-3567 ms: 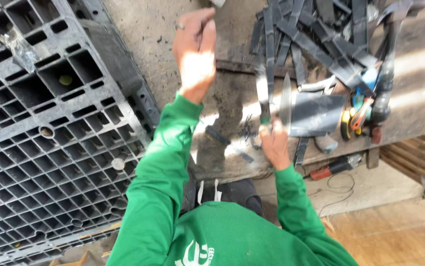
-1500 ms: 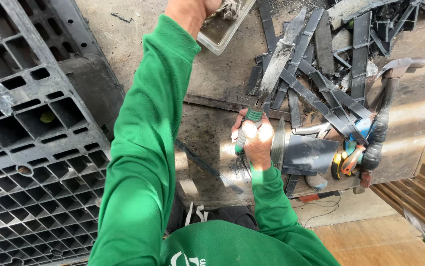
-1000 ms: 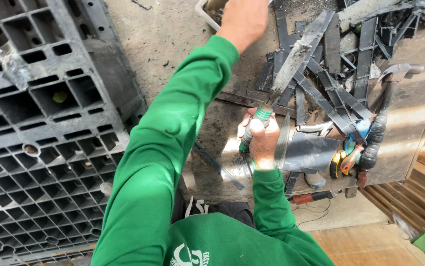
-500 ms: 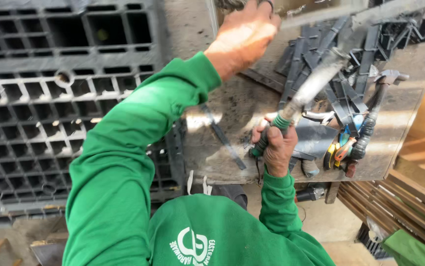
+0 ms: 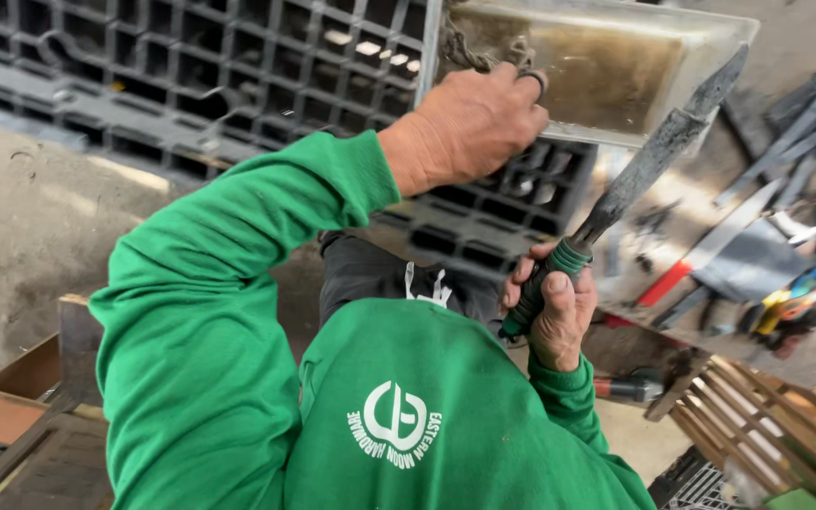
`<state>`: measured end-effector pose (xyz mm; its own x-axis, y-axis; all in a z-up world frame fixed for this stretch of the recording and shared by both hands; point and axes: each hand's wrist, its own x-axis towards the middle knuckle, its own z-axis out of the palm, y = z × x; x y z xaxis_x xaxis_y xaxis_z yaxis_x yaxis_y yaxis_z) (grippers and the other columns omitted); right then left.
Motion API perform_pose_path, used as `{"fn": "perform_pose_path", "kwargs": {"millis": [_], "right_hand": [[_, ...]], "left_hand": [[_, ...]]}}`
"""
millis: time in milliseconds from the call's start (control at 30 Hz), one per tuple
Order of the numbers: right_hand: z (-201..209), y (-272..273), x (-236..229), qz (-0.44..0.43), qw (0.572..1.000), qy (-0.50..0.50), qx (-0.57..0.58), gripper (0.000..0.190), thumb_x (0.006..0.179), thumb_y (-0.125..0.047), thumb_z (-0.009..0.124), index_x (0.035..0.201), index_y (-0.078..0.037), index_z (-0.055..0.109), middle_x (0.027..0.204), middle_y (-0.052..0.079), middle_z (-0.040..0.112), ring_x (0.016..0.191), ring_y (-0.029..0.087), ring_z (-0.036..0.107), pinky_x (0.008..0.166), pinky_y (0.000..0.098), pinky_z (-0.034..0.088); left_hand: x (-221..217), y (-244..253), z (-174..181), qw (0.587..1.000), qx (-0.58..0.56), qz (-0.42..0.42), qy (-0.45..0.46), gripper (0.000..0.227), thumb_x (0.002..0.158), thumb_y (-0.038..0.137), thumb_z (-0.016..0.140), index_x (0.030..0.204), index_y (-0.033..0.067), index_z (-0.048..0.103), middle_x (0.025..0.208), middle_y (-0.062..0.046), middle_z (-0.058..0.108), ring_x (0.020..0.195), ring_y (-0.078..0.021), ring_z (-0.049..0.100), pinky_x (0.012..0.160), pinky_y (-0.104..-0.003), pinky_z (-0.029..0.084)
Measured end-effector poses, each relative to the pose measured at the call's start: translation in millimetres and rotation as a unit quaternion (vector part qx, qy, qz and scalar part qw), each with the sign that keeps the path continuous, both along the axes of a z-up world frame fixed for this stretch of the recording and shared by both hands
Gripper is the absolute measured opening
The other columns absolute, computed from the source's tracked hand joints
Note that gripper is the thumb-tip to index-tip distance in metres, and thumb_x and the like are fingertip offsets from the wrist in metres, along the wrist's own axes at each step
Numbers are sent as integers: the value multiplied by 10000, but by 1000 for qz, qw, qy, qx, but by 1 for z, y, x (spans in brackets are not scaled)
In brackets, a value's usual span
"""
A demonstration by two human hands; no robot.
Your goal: The person uses a heated tool to melt and weld sections of a black plastic grid-like object, pressing pieces together by hand as they soften.
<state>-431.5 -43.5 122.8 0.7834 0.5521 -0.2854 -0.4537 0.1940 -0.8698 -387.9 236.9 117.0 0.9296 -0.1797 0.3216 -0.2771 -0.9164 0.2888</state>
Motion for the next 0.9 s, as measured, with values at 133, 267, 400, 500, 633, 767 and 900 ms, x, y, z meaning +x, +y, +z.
{"fn": "perform_pose_path", "kwargs": {"millis": [133, 267, 400, 500, 633, 767, 900], "right_hand": [[-16, 59, -87, 9, 999, -25, -24, 499, 995, -380, 744, 1246, 5, 551, 969, 113, 611, 740, 209, 622, 589, 331, 541], [-23, 121, -163, 4, 1000, -22, -15, 487, 1006, -382, 748, 1237, 1, 556, 960, 113, 613, 724, 205, 621, 594, 333, 543], [-31, 165, -205, 45, 998, -11, -35, 480, 1010, -385, 730, 1237, 4, 563, 965, 119, 622, 731, 203, 633, 601, 331, 553], [-38, 191, -220, 92, 995, -19, -26, 510, 1011, -411, 722, 1256, 4, 555, 999, 124, 630, 768, 201, 643, 641, 333, 567], [-45, 232, -225, 165, 986, 12, -22, 522, 1027, -449, 694, 1263, -24, 503, 1032, 113, 626, 808, 198, 658, 700, 346, 602], [-55, 273, -232, 192, 981, 1, 13, 563, 1032, -486, 662, 1295, -7, 529, 1012, 111, 617, 748, 180, 624, 617, 306, 536], [-52, 295, -248, 205, 978, 9, -41, 517, 1039, -457, 646, 1256, 2, 549, 938, 105, 627, 652, 156, 598, 552, 280, 499]], "left_hand": [[-99, 72, -16, 999, 30, -7, 7, 97, 821, 162, 693, 883, 89, 707, 993, -98, 642, 891, -275, 678, 597, -393, 597], [-182, 138, -23, 998, 53, 4, 30, 100, 811, 184, 685, 858, 99, 710, 990, -93, 645, 907, -279, 683, 624, -395, 599], [-234, 203, -38, 996, 82, 12, 22, 98, 892, 194, 666, 891, 109, 713, 1008, -89, 648, 925, -273, 681, 612, -386, 584], [-259, 238, -51, 994, 91, 49, -16, 93, 896, 197, 655, 913, 117, 699, 1039, -80, 650, 944, -242, 674, 644, -352, 581], [-286, 283, -69, 994, 76, 75, -1, 59, 930, 169, 650, 917, 113, 666, 1012, -63, 630, 963, -233, 666, 666, -366, 557], [-300, 331, -81, 993, 83, 87, -14, 70, 971, 165, 655, 927, 111, 647, 1041, -42, 613, 1002, -228, 653, 760, -374, 545], [-319, 368, -81, 992, 93, 81, -19, 69, 919, 193, 673, 930, 129, 650, 1030, -45, 622, 1018, -230, 652, 777, -382, 549]]}}
